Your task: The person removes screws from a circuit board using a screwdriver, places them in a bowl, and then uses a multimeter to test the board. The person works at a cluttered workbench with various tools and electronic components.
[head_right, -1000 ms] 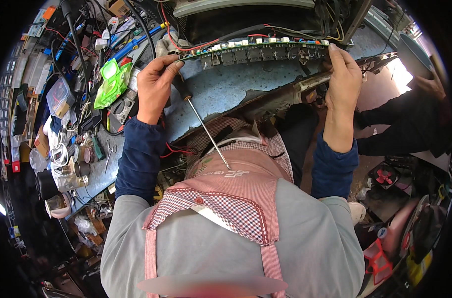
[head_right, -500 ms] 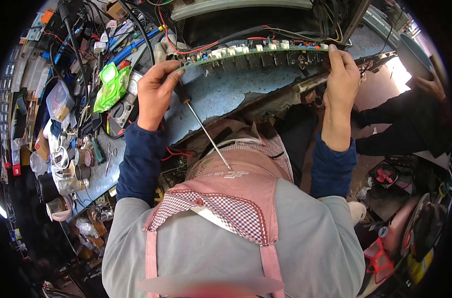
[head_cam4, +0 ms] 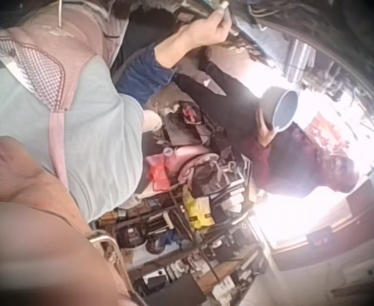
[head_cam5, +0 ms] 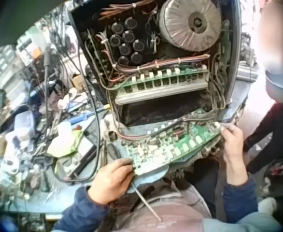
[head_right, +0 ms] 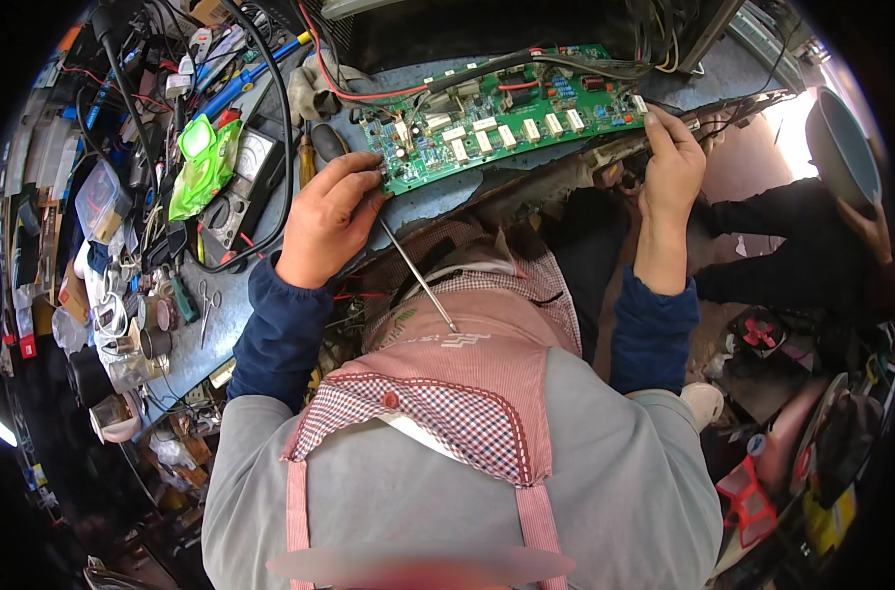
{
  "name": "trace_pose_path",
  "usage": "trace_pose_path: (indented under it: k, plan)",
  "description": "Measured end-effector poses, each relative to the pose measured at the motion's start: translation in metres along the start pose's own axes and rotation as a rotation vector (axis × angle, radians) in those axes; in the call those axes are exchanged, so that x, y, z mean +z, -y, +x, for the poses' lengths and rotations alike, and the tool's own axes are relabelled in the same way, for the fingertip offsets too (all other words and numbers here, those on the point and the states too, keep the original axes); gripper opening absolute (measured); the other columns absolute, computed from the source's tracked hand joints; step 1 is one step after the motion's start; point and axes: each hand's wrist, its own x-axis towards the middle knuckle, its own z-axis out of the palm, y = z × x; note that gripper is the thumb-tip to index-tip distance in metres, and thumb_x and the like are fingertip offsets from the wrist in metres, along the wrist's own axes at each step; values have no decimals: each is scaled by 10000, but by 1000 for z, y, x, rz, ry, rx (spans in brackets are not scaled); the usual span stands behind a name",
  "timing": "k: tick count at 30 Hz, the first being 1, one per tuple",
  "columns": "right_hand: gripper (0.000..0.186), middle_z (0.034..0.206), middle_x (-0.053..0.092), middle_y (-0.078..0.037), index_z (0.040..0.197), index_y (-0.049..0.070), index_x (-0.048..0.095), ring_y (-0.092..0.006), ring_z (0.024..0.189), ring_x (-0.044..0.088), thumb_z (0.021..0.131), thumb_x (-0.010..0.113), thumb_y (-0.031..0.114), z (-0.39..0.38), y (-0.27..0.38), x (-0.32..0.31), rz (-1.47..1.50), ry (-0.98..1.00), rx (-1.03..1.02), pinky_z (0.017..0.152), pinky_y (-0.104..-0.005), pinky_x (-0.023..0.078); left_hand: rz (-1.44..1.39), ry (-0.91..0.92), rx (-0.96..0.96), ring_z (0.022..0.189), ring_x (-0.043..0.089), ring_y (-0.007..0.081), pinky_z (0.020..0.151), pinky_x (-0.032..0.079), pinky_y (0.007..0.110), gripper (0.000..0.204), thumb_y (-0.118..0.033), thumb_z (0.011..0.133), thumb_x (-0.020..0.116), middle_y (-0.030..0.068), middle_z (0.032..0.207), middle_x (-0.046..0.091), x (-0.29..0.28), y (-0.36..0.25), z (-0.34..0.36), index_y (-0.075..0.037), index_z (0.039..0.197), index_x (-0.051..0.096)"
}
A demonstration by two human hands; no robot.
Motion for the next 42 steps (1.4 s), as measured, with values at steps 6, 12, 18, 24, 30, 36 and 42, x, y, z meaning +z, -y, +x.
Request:
trace_pose_path:
  k: [6, 12, 18, 24, 30, 36, 42]
  plan:
    - [265, 1119, 772, -98, 1222, -92, 750, -140, 992, 690, 1040, 689, 90, -8, 0, 2, 4, -51, 38, 900, -260, 526, 5, -7, -7, 1025, 742, 361, 856, 606, 397, 263, 46, 847, 795, 156, 1175, 730, -1, 2, 1, -8, 1092, 717]
    - [321, 1152, 761, -92, 1291, -98, 712, -109, 965, 661, 1057, 686, 121, -13, -7, -11, -11, -30, 56, 827, -240, 497, 77, 52, 27, 1085, 674, 366, 929, 571, 432, 434, 15, 800, 773, 147, 1224, 678, -15, -1, 14, -38, 1220, 681]
    - [289, 1109, 767, -68, 1261, -67, 744, -114, 956, 667, 1046, 688, 118, -12, 3, 1, 32, -19, 60, 845, -250, 505, 184, 222, 179, 1241, 597, 389, 1038, 517, 475, 681, 28, 748, 745, 158, 1402, 593, -22, 1, 41, -107, 1406, 627]
    - [301, 1150, 755, -126, 1268, -115, 702, -173, 1024, 714, 1056, 668, 95, -9, 11, 4, 115, 2, 125, 903, -287, 562, 398, 314, 373, 1241, 593, 373, 1034, 505, 464, 690, 12, 766, 721, 138, 1427, 580, -19, 18, 66, -196, 1420, 649]
    - [285, 1111, 759, -103, 1239, -102, 719, -162, 995, 710, 1056, 679, 114, -5, 21, 7, 219, -33, 69, 893, -272, 553, 231, 373, 420, 1202, 623, 362, 1025, 508, 457, 607, -14, 770, 698, 149, 1320, 629, -34, 18, 79, -96, 1369, 643]
    - [300, 1067, 767, -82, 1184, -73, 750, -141, 918, 691, 1072, 685, 198, 11, 43, 12, 210, -55, -18, 827, -247, 521, -154, 413, 242, 1155, 629, 423, 1015, 528, 468, 662, 10, 700, 625, 192, 1253, 627, -54, 12, 88, -28, 1361, 622]
    - [312, 1096, 767, -81, 1188, -33, 771, -154, 974, 688, 1087, 670, 244, 17, 64, 28, 196, 11, -85, 873, -304, 530, -575, 439, -197, 1108, 628, 215, 1006, 480, 318, 593, -58, 684, 554, 95, 1122, 670, -59, 24, 97, 34, 1262, 649]
